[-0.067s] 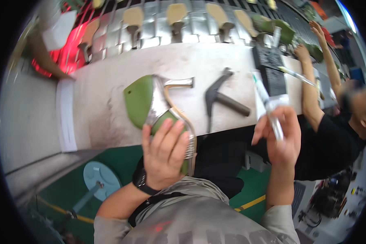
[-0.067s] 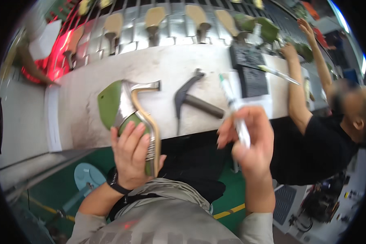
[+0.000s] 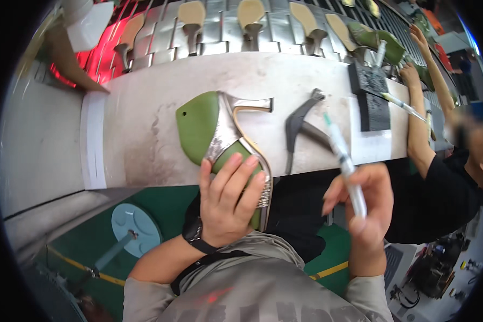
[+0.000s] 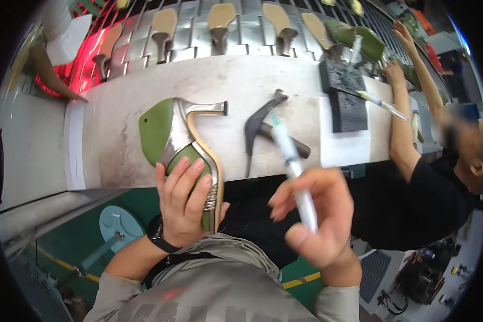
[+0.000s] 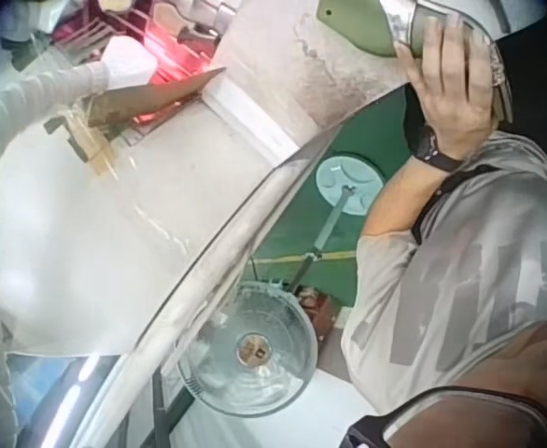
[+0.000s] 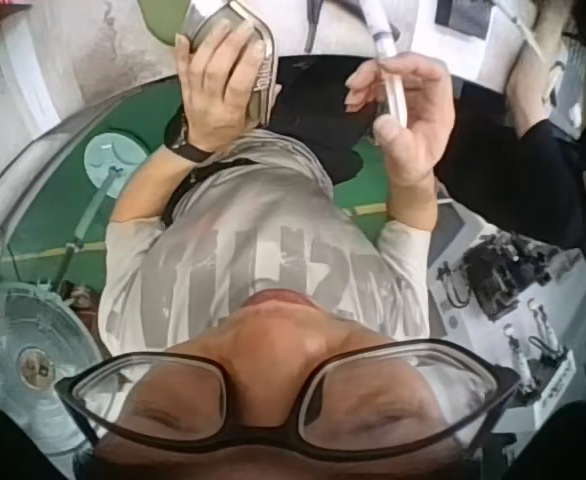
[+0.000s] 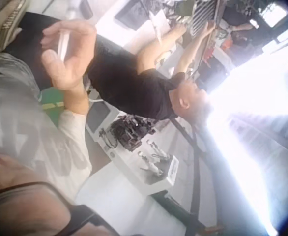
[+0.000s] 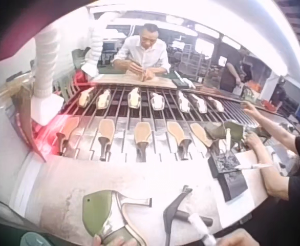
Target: The person assembles high-heeled shoes by attaching soles and heels onto shoe uppers by hand, applying glue with a syringe, and hammering along the edges with a hammer.
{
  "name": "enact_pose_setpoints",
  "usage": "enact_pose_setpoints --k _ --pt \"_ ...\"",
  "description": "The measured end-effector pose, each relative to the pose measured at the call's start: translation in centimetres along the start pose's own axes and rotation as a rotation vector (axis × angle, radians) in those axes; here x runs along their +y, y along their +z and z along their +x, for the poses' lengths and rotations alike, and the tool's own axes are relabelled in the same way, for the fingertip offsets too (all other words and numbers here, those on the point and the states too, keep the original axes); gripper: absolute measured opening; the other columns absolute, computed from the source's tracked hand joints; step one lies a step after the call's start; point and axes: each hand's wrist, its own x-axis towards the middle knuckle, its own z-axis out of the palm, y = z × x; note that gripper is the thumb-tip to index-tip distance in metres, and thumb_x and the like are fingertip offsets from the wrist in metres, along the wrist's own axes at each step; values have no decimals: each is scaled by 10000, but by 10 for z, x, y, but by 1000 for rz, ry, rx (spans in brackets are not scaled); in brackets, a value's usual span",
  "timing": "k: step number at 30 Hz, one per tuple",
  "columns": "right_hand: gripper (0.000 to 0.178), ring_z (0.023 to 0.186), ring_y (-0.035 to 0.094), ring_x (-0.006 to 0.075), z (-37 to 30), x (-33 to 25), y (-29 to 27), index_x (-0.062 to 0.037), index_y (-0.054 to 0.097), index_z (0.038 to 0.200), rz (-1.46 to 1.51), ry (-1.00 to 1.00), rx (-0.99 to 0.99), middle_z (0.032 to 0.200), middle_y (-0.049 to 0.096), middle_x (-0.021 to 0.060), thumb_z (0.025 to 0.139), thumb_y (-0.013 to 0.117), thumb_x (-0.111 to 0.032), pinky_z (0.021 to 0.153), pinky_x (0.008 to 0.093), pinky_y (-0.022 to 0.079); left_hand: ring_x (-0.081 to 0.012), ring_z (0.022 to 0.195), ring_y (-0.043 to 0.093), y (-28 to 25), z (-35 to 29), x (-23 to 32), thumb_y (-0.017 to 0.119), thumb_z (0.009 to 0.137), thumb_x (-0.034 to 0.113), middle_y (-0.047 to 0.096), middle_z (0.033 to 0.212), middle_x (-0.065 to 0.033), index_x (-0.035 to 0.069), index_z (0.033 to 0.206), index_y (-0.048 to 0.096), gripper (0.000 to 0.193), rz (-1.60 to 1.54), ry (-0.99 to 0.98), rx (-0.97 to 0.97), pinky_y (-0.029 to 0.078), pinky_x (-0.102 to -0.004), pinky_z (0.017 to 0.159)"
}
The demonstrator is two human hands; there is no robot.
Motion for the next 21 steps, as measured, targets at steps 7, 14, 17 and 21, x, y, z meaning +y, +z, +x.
enact_pose_setpoints --k 7,14,17,21 --pt "591 827 740 232 13 10 30 170 658 1253 -116 -76 -344 1009 739 249 876 744 -277 753 314 625 -271 1353 573 3 3 7 699 948 130 621 1385 -76 132 1357 643 413 -87 -90 132 281 -614 1254" --pt "575 832 753 227 20 13 32 163 666 1242 -65 31 -331 1043 749 234 884 695 -287 753 314 632 -246 1329 599 10 4 4 691 972 148 638 1362 -61 112 1320 647 353 -37 -61 184 316 -632 1238" --pt "571 842 756 228 21 12 33 163 666 1237 -74 37 -325 1045 749 232 888 690 -288 753 314 633 -243 1323 604 9 5 4 690 974 149 640 1359 -63 108 1314 647 345 -32 -53 185 317 -635 1236" --pt "570 850 760 226 22 13 34 161 667 1232 -65 54 -308 1035 751 229 891 691 -295 745 314 635 -244 1323 605 9 5 4 695 970 147 643 1354 -63 103 1309 647 346 -37 -58 180 313 -638 1236"
